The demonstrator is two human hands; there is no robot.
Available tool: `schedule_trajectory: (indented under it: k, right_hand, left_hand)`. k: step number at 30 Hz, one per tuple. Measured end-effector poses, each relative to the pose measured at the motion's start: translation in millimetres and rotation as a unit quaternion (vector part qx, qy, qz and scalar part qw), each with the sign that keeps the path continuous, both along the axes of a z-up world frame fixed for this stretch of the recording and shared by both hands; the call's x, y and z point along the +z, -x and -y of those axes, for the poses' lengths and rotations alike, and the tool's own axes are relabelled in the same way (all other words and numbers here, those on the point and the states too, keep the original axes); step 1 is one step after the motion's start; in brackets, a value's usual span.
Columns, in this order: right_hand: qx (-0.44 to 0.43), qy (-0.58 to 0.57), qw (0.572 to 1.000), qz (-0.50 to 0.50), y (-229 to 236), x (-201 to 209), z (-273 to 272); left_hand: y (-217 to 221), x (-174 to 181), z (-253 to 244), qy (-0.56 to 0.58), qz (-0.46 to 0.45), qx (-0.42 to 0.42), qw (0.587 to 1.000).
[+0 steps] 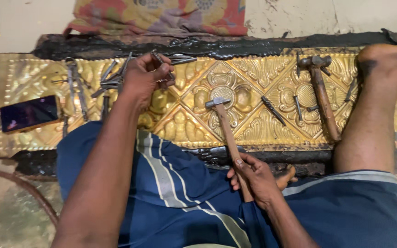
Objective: The person is sitting on the floor and using a hammer and chisel to emboss a decorative pattern onto a gold-colored metal panel. They repeatedly strike the chisel to shape the metal surface.
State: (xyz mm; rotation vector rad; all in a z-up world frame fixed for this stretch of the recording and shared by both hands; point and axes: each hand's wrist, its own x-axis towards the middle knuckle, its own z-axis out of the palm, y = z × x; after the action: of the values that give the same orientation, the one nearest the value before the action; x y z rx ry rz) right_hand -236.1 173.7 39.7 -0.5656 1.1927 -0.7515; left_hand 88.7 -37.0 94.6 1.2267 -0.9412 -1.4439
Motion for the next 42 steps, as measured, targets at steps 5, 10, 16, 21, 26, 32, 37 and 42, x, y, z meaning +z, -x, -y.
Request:
schedule_trajectory:
  k: [5, 10, 16, 21, 26, 32, 37, 42]
  right_hand:
    - [0.017, -0.084, 0.996, 0.011, -7.0, 11.6, 6.1]
    - [0.007, -0.010, 0.991, -0.131, -13.2, 13.8, 1.5]
    - [-0.019, 0.131, 0.961, -0.245, -4.4, 21.2, 6.6]
    - [-0.009, 0.174, 0.923, -0.344, -9.2, 40.9, 10.0]
    - [0.015, 0.252, 0.849, -0.464, -5.4, 70.0, 10.2]
    - [-0.169, 0.483, 0.786, -0.348, -6.3, 115.8, 6.8]
    - [0.084, 0.525, 0.734, -0.421, -33.4, 117.5, 58.9]
    - [0.083, 0.280, 0.736, -0.610, -33.2, 128.5, 55.2]
  left_hand:
    - [36.1, -55.7, 14.0, 0.094, 0.014, 0.067, 0.993]
    - [48.4, -79.8, 14.1, 0.202, 0.167, 0.004, 0.965]
    - [54.3, -69.7, 4.7, 0.169, 0.231, -0.055, 0.957]
    - [56.2, -67.7, 0.9, 0.224, 0.224, -0.062, 0.946]
    - [57.2, -65.5, -3.1, 0.219, 0.247, -0.054, 0.942]
    - [58.2, -68.7, -1.5, 0.207, 0.235, -0.048, 0.948]
    - [57.0, -73.2, -0.4, 0.254, 0.232, -0.040, 0.938]
    - [56.0, -78.5, 4.3, 0.245, 0.308, -0.053, 0.918]
